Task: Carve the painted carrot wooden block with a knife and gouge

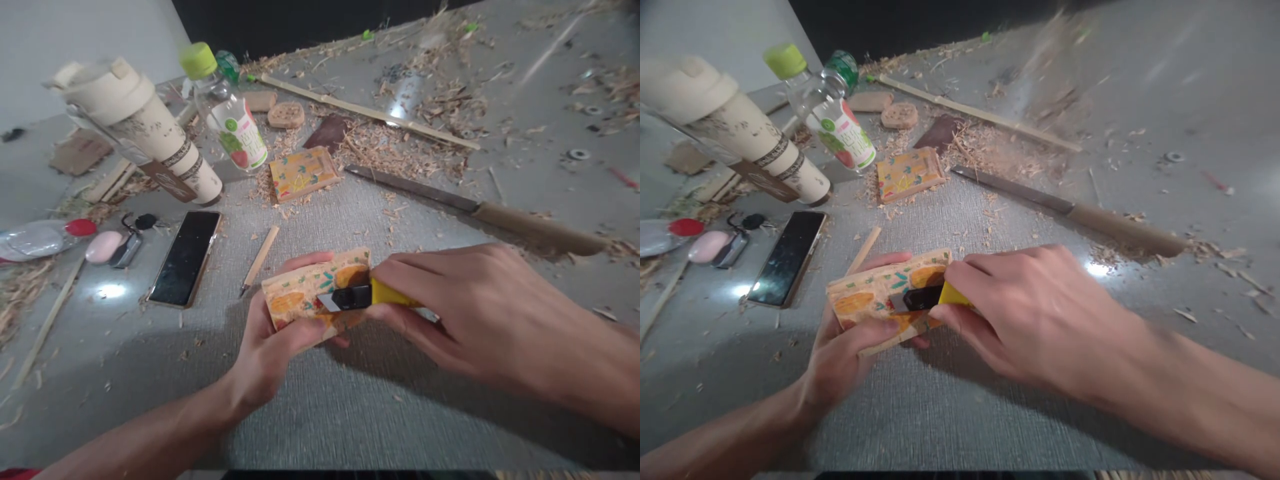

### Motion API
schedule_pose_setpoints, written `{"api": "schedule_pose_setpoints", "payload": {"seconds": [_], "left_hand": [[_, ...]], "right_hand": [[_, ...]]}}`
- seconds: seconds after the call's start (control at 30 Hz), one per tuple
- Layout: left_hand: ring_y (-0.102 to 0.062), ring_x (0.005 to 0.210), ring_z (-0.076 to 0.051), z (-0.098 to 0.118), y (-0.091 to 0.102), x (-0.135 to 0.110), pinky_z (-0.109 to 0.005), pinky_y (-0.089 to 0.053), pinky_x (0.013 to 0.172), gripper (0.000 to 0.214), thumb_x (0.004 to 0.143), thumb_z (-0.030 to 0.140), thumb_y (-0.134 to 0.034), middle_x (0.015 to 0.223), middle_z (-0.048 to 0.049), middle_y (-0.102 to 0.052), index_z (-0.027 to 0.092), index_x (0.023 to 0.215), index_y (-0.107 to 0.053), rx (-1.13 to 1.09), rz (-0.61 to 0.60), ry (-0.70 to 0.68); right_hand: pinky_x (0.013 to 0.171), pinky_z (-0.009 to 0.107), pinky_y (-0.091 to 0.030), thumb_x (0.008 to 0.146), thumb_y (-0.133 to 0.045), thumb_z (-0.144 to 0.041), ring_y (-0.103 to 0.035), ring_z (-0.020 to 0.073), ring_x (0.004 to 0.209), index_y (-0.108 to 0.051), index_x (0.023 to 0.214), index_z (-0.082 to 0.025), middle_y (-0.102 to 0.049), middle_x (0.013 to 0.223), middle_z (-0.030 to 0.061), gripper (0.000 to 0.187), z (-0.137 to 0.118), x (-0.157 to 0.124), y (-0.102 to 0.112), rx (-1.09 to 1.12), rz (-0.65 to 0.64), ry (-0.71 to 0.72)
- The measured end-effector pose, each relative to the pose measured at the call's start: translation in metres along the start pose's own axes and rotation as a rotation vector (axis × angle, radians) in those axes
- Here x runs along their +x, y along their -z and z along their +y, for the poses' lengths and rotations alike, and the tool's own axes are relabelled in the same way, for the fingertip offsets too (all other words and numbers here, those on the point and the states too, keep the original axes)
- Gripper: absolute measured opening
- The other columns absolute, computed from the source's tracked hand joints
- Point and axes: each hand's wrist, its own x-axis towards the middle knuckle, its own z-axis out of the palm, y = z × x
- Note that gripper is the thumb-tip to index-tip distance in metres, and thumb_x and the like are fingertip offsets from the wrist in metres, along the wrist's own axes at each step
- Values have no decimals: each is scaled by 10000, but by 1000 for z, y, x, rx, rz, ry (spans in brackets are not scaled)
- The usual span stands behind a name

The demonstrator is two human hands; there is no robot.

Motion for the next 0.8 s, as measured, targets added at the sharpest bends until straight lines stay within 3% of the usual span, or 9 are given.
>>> {"api": "schedule_pose_setpoints", "payload": {"seconds": [0.13, 0.3, 0.5, 0.6, 0.8], "left_hand": [[-797, 1036, -291, 1, -3, 0, -325, -717, 695, 562, 889, 159, -778, 1254, -92, -791, 253, 1428, -648, 24, 47, 53], [-804, 812, -247, 4, -5, -2, -284, -669, 580, 612, 848, 224, -780, 1212, -116, -806, 221, 1444, -642, 37, 89, 88], [-803, 841, -239, 0, -5, -6, -295, -687, 610, 545, 839, 187, -770, 1145, -74, -812, 257, 1373, -687, -115, -1, 136], [-800, 864, -231, -2, -4, -6, -320, -706, 662, 517, 861, 157, -755, 1067, -57, -811, 260, 1365, -700, -139, -69, 155], [-812, 985, -273, 1, -1, -2, -328, -715, 684, 560, 858, 117, -753, 1203, -73, -803, 273, 1393, -697, -101, -31, 112]], "right_hand": [[564, 354, -153, 1052, -525, -351, -461, 147, 522, -581, 825, -227, -597, 688, -3, 265, -2, 1, 2, -60, 13, -47], [597, 346, -236, 1071, -532, -381, -543, 169, 586, -601, 853, -223, -634, 713, 4, 279, -5, 0, -5, -88, 84, -25], [628, 337, -340, 1108, -519, -409, -599, 170, 650, -636, 891, -209, -703, 787, 17, 317, -2, 5, -6, -235, 205, 56], [589, 326, -332, 1117, -501, -405, -563, 158, 619, -627, 902, -213, -667, 750, 8, 314, 5, 6, -2, -167, 197, 106], [532, 330, -238, 1130, -432, -388, -442, 142, 509, -607, 876, -218, -505, 645, -25, 352, 13, 3, 7, -24, 147, 76]]}}
